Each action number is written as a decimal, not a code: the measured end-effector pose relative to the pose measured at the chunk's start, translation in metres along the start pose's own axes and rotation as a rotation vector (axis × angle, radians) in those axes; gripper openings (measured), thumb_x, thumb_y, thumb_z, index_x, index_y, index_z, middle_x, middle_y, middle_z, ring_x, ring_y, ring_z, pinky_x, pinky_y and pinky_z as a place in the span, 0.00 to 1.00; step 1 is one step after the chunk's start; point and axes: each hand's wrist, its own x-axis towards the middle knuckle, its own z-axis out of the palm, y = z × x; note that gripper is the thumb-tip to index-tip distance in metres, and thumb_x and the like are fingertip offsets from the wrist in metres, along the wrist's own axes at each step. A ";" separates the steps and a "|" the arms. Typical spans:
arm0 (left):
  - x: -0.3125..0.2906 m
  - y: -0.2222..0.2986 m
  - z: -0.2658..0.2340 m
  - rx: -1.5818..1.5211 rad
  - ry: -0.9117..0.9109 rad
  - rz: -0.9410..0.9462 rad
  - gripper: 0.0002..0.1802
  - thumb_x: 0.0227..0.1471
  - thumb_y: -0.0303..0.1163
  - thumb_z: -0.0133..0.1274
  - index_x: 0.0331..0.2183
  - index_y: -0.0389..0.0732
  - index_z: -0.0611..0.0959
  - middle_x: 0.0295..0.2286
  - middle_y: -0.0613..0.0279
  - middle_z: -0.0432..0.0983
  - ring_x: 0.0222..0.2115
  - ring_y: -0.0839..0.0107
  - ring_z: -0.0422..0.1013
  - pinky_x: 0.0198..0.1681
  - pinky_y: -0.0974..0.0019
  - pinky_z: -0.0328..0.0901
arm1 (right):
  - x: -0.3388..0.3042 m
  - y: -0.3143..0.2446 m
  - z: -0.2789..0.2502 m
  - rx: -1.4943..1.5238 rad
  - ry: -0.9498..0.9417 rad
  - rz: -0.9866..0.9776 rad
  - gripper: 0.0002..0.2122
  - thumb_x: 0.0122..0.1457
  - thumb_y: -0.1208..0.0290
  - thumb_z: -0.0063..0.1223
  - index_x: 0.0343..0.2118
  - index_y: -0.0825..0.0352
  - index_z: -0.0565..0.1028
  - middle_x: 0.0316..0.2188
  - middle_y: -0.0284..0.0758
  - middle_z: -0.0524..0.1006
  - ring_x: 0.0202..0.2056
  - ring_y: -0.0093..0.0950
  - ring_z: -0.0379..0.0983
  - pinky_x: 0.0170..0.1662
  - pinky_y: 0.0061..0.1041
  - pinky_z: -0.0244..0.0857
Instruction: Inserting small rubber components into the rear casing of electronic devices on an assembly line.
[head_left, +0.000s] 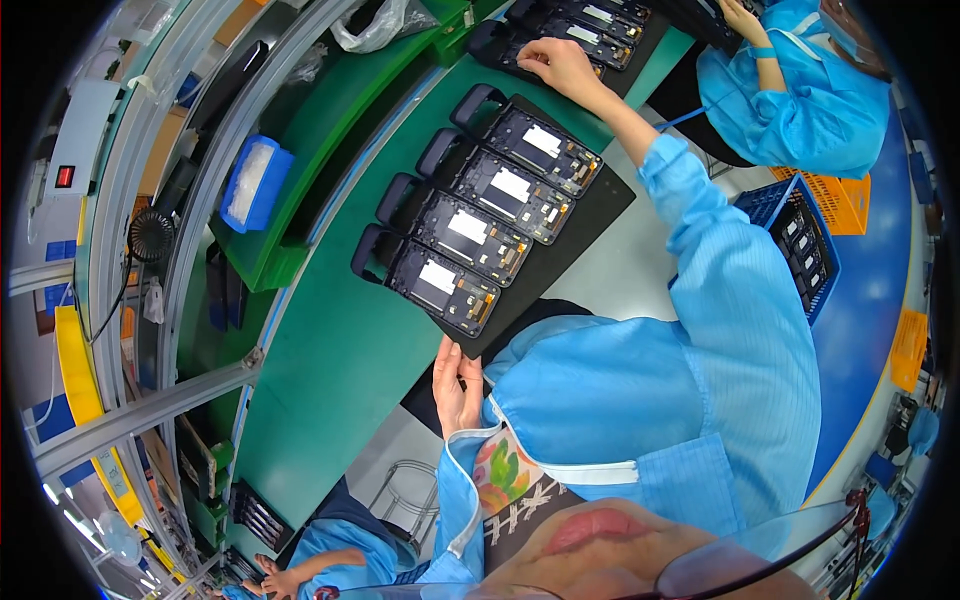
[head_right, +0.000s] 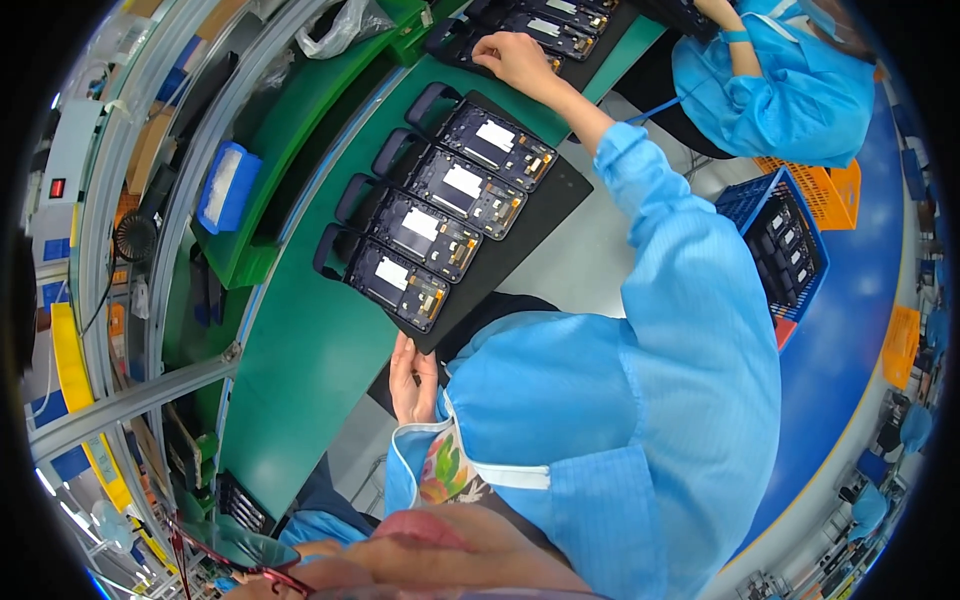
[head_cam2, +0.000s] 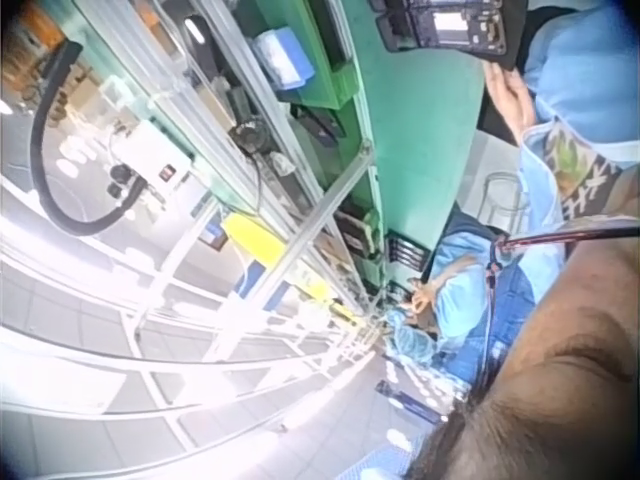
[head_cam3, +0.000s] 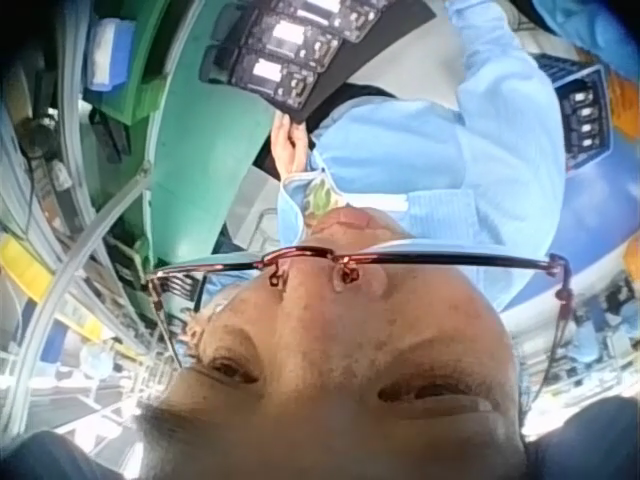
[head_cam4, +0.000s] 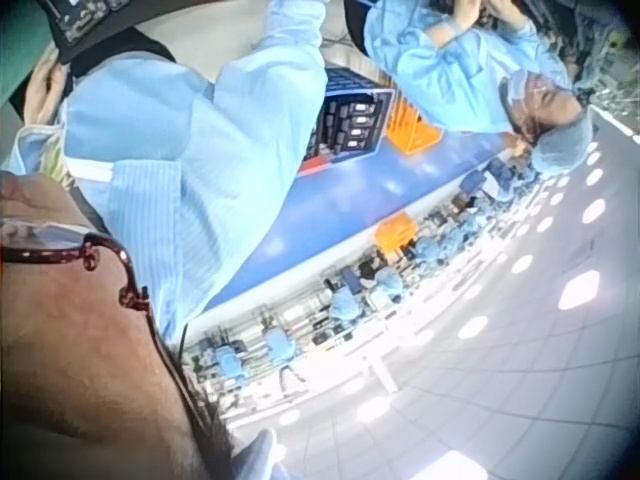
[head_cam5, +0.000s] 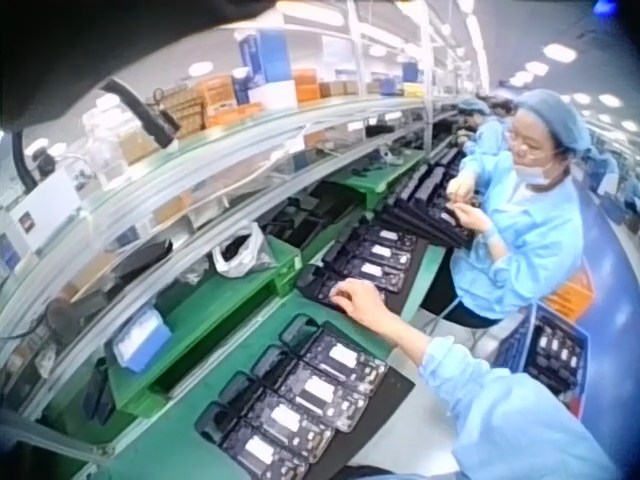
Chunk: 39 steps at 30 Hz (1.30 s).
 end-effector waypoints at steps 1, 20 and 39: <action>0.000 -0.001 -0.001 -0.007 -0.014 -0.001 0.20 0.66 0.24 0.46 0.58 0.30 0.73 0.52 0.52 0.76 0.51 0.67 0.74 0.57 0.65 0.69 | 0.011 0.002 0.007 -0.037 -0.041 0.031 0.08 0.56 0.63 0.63 0.35 0.61 0.84 0.30 0.36 0.83 0.32 0.36 0.81 0.39 0.33 0.74; 0.002 -0.003 -0.007 -0.060 -0.032 -0.031 0.22 0.65 0.23 0.46 0.59 0.29 0.70 0.55 0.51 0.73 0.54 0.67 0.71 0.60 0.64 0.65 | 0.065 0.030 0.022 -0.142 -0.383 0.158 0.12 0.47 0.60 0.67 0.32 0.61 0.86 0.29 0.37 0.85 0.33 0.35 0.83 0.42 0.32 0.75; -0.002 -0.002 0.002 -0.067 -0.009 -0.037 0.21 0.66 0.23 0.44 0.59 0.31 0.72 0.52 0.53 0.75 0.51 0.69 0.74 0.56 0.67 0.69 | 0.063 0.043 0.014 -0.274 -0.135 0.044 0.10 0.53 0.64 0.65 0.35 0.61 0.85 0.30 0.37 0.85 0.33 0.33 0.83 0.40 0.31 0.76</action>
